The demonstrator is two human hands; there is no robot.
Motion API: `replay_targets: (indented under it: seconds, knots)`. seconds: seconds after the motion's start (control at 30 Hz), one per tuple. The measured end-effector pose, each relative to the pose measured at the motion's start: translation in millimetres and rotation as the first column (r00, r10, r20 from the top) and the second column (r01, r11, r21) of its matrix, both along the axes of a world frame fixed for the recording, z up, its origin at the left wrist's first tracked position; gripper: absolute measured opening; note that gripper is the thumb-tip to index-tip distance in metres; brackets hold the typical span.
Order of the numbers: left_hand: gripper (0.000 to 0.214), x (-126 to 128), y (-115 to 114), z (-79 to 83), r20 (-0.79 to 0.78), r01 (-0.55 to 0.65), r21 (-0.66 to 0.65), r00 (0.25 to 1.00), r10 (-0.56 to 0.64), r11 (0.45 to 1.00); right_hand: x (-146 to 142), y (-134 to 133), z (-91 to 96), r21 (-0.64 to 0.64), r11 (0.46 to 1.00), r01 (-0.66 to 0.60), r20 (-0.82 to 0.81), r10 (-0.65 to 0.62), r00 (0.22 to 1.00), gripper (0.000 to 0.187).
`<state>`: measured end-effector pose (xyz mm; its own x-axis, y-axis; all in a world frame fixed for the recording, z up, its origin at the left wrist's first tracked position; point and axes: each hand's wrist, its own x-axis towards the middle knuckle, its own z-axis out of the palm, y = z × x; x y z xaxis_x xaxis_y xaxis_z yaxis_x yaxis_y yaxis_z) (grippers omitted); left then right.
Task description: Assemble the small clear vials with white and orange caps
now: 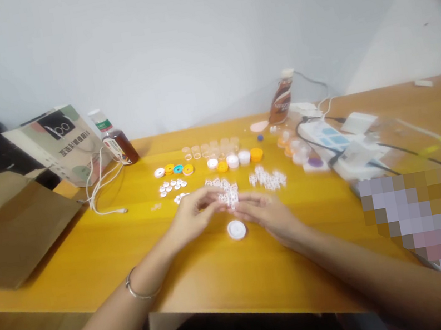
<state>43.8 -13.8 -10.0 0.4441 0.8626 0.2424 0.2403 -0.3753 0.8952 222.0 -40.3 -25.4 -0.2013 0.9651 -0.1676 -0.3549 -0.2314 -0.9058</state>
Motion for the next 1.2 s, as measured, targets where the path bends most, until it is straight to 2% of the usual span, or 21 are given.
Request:
replay_targets:
  seconds: [0.07,0.17,0.33,0.57,0.73,1.03,1.2]
  knots:
    - [0.022,1.5,-0.9,-1.5,0.041,0.009,-0.035,0.999,-0.008,0.999,-0.1,-0.2,-0.6,-0.017,1.000,-0.006,-0.004,0.006,1.000,0.019]
    - [0.021,4.7,-2.3,-4.7,0.023,-0.004,-0.006,1.000,0.004,1.000,0.2,-0.2,-0.6,-0.037,0.999,-0.025,-0.002,0.025,1.000,0.017]
    - [0.020,8.6,-2.7,-9.6,-0.042,-0.062,0.111,0.997,0.067,0.992,-0.3,0.1,-0.8,-0.012,0.999,-0.037,-0.001,0.037,0.999,0.020]
    - [0.018,9.3,-3.4,-8.8,-0.100,-0.120,0.302,0.983,0.157,0.946,-2.0,-0.8,-0.8,-0.015,0.999,-0.029,-0.014,0.029,0.999,0.018]
    - [0.018,9.3,-4.0,-5.9,-0.106,-0.111,0.335,0.982,0.155,0.936,-1.8,-0.7,-0.6,-0.036,0.999,-0.016,-0.019,0.016,1.000,0.019]
    - [0.018,8.2,-1.4,-9.4,-0.120,-0.063,0.312,0.987,0.105,0.948,-1.1,0.6,0.3,-0.040,0.999,-0.014,0.016,0.014,1.000,0.017]
    - [0.018,6.8,1.2,-9.0,-0.099,-0.065,0.341,0.990,0.105,0.938,0.7,1.4,-0.5,-0.064,0.997,-0.045,-0.031,0.043,0.999,0.021]
